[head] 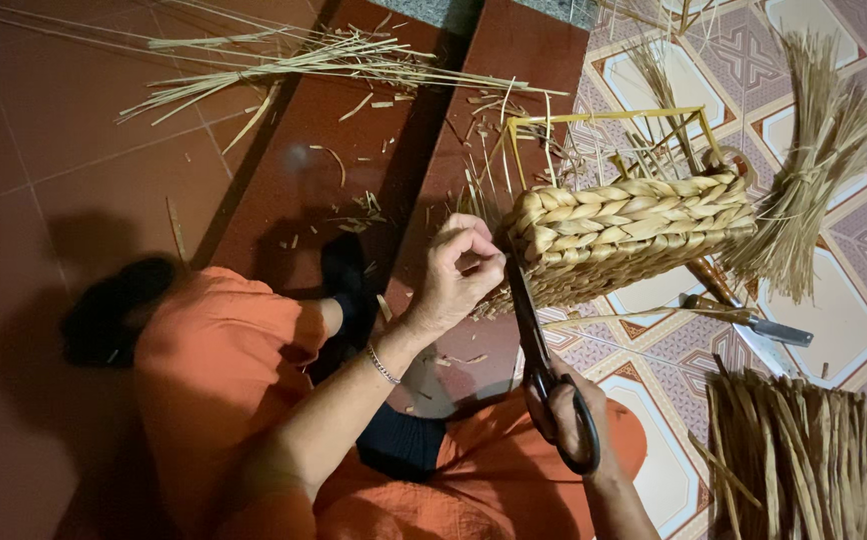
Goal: The person trims excess dried palm fibers from a woven basket using shears. They rotate the basket to access different sides and cut protruding strands flush with the frame.
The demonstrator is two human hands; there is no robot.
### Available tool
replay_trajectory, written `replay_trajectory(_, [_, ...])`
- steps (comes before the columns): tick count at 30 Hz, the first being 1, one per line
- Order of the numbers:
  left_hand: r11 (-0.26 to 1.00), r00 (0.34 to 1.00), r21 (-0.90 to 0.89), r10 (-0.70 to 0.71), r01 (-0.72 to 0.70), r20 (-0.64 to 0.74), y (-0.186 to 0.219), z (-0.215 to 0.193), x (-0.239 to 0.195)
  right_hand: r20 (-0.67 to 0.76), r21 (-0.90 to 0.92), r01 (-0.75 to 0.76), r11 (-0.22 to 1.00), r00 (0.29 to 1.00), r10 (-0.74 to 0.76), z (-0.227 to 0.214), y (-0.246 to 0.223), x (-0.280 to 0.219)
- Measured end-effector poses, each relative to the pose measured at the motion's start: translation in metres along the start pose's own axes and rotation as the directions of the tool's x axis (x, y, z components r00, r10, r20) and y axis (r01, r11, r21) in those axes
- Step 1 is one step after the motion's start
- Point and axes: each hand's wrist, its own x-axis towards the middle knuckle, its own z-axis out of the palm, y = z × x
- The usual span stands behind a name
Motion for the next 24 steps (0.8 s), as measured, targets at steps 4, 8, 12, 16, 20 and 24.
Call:
replay_trajectory(4, [0.972, 0.983, 0.180, 0.169, -0.154, -0.071, -0.003, 0.001, 0.004, 0.006, 0.123, -0.054, 0.991, 0.999, 0.053, 0.002, 0.013, 0.009])
replay_trajectory(8, [0.991, 0.994, 0.109, 0.081, -0.073, -0.073, -0.006, 0.001, 0.006, 0.030, -0.085, 0.088, 0.992, 0.996, -0.085, -0.013, 0.028, 0.016])
replay_trajectory(12, [0.996, 0.997, 0.079, 0.049, -0.043, -0.068, -0.009, 0.001, 0.004, 0.078, -0.295, 0.141, 0.945, 0.989, -0.123, -0.032, 0.025, 0.019])
replay_trajectory(16, [0.992, 0.995, 0.117, 0.060, -0.051, -0.082, -0.010, 0.001, 0.003, 0.106, -0.406, 0.149, 0.902, 0.988, -0.115, -0.036, 0.006, 0.022])
replay_trajectory(20, [0.984, 0.990, 0.161, 0.090, -0.071, -0.110, -0.011, 0.002, 0.000, 0.107, -0.445, 0.182, 0.877, 0.983, -0.149, -0.031, -0.005, 0.021])
replay_trajectory(24, [0.992, 0.992, 0.125, 0.028, -0.012, -0.127, -0.009, 0.004, 0.000, 0.130, -0.409, 0.269, 0.872, 0.963, -0.235, -0.026, -0.009, 0.027])
